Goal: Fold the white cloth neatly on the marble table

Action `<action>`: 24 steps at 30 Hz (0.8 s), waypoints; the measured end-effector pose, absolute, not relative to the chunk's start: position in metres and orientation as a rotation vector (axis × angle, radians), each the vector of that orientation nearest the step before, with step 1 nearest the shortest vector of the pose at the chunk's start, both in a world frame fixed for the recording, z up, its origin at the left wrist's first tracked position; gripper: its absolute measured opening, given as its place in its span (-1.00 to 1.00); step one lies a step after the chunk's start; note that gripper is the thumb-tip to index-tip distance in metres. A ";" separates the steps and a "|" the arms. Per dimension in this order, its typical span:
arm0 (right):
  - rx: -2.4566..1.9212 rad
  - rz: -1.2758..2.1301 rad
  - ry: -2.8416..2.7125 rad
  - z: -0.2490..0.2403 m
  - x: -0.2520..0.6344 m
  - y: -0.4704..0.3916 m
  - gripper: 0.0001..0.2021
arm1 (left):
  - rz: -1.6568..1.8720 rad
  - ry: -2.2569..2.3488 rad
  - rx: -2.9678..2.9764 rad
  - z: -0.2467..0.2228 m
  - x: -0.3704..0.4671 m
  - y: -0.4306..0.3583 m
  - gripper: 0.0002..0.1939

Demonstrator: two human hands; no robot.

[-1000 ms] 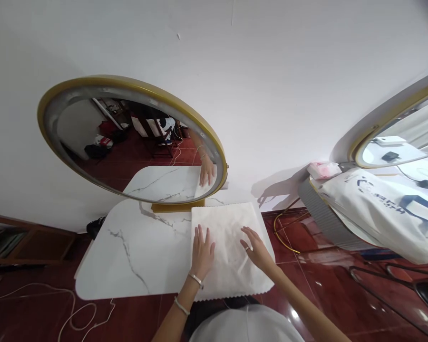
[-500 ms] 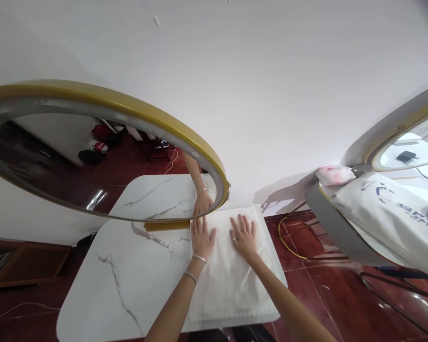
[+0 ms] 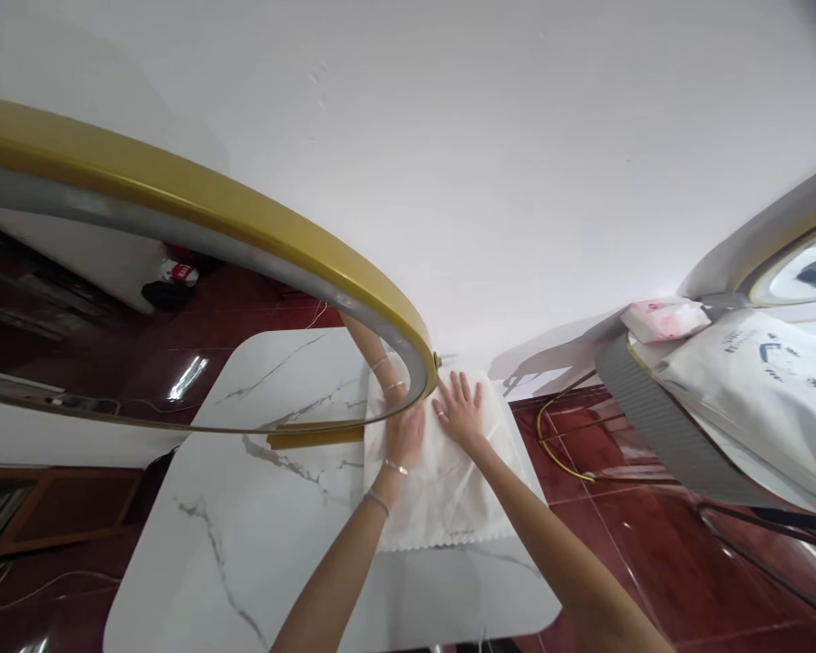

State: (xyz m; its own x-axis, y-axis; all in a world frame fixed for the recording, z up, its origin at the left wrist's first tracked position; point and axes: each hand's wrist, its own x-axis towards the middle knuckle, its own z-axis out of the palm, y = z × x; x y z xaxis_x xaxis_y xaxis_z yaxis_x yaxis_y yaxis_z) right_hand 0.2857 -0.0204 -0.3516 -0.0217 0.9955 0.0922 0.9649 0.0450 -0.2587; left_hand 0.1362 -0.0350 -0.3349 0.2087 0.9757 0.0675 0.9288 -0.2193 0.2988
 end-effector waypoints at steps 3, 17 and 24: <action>-1.952 0.100 -2.092 -0.354 0.293 -0.073 -0.49 | 0.422 1.682 2.476 -0.335 0.138 -0.101 -0.47; -1.996 0.154 -2.085 -0.349 0.323 -0.014 -0.50 | 0.402 1.658 2.515 -0.342 0.163 -0.044 -0.44; -2.014 0.112 -2.066 -0.349 0.334 -0.068 -0.45 | 0.411 1.757 2.484 -0.339 0.137 -0.097 -0.38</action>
State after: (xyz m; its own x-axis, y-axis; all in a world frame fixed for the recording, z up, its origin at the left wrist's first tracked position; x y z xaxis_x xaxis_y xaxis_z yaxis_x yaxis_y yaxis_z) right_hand 0.3339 -0.0678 -0.3486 -0.0103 0.9919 0.1265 0.9724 0.0394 -0.2300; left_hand 0.1368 -0.0974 -0.3391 0.3097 0.9345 0.1754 0.9154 -0.3430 0.2106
